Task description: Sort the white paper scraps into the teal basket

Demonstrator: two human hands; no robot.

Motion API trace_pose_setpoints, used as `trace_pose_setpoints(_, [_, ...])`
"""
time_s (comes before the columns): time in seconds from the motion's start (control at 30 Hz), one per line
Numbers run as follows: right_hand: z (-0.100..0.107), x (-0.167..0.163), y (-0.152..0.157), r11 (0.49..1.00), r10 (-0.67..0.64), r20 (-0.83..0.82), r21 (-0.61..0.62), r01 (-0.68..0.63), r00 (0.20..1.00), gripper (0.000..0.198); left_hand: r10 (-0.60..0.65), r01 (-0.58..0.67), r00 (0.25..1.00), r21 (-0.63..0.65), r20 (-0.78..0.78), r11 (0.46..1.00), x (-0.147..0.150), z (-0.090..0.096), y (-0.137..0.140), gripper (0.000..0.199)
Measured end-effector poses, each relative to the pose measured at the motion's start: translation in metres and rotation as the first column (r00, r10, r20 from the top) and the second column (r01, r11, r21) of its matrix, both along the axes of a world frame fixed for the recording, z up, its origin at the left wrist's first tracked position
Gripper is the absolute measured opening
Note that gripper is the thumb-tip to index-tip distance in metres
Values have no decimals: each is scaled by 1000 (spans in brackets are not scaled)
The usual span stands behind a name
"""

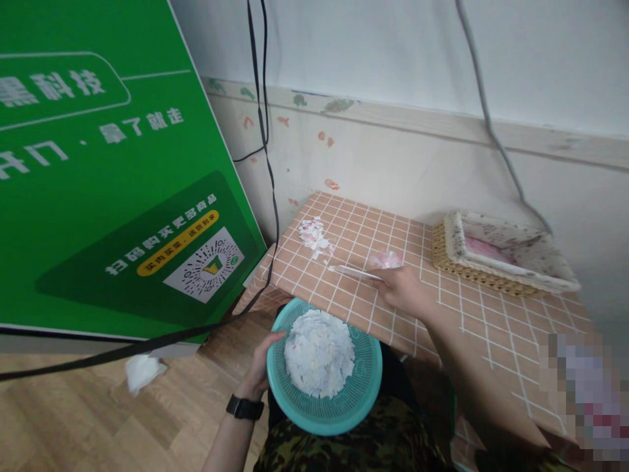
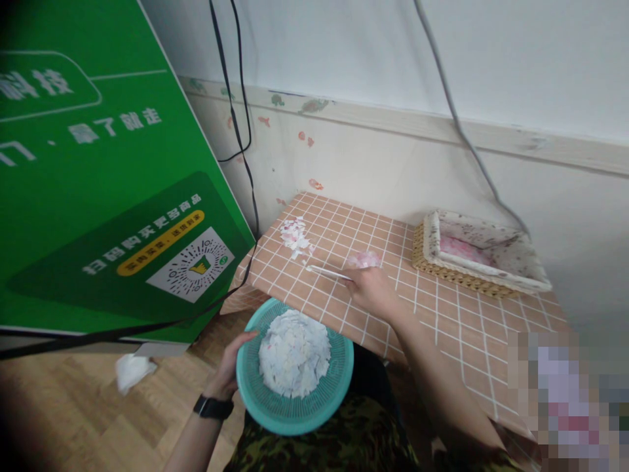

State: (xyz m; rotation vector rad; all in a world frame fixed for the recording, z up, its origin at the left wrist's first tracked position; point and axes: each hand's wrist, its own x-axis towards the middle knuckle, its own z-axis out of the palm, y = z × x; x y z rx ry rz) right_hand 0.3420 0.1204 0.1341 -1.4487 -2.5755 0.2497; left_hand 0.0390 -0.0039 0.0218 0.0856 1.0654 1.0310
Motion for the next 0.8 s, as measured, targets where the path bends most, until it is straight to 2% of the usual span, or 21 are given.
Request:
trace_pose_setpoints(0.1, [5, -8, 4, 999, 23, 32, 23, -24, 999, 27, -4, 4, 1000, 10, 12, 1000, 0, 1, 0, 12])
trace_pose_setpoints(0.27, [5, -22, 6, 998, 54, 152, -35, -49, 987, 30, -16, 15, 999, 19, 28, 1000, -1, -4, 0, 15])
trace_pose_setpoints(0.33, [4, -22, 9, 999, 41, 181, -19, -38, 983, 29, -11, 11, 1000, 23, 28, 1000, -1, -6, -1, 15])
trace_pose_setpoints(0.47, [6, -16, 18, 998, -18, 167, 60, 8, 986, 27, -16, 15, 999, 12, 30, 1000, -1, -5, -1, 14])
trace_pose_setpoints(0.6, [7, -19, 25, 999, -28, 140, 39, 23, 990, 26, -7, 7, 1000, -1, 28, 1000, -1, -3, -1, 13])
trace_pose_setpoints(0.8, [14, -37, 34, 999, 3, 221, 48, -13, 975, 28, 1, -1, 1000, 18, 16, 1000, 0, -1, -2, 14])
